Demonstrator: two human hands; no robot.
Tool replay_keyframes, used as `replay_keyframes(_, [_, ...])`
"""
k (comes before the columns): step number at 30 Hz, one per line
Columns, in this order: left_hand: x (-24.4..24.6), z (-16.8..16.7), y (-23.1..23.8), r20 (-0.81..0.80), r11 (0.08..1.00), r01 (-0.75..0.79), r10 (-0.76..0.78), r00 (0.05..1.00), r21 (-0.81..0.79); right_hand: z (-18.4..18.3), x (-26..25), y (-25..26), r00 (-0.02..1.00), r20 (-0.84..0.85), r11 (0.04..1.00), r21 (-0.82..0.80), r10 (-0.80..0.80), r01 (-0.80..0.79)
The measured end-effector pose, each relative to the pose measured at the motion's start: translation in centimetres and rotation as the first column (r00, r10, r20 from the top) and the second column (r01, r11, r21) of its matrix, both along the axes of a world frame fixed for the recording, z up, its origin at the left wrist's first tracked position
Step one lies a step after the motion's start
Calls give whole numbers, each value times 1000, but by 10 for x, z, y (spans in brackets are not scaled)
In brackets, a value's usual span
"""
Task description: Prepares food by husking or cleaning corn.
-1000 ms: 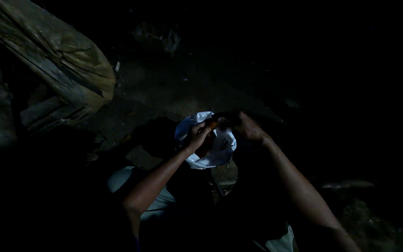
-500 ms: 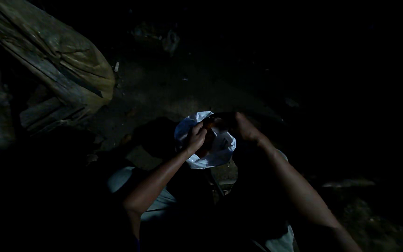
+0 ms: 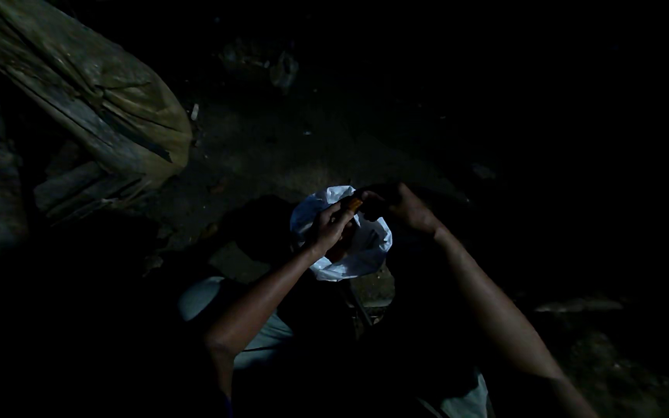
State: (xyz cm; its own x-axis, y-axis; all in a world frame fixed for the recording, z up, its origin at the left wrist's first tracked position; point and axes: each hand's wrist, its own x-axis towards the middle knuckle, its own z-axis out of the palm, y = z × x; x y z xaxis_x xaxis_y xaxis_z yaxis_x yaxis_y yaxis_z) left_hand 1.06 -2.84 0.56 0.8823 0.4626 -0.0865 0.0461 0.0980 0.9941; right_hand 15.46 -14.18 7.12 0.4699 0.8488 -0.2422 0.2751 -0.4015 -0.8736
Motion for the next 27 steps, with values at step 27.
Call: replay_keyframes(27, [-1,-6,1,23,990,-7,3,1000,142,3,-7,0,994,95,998,-16,57,-56])
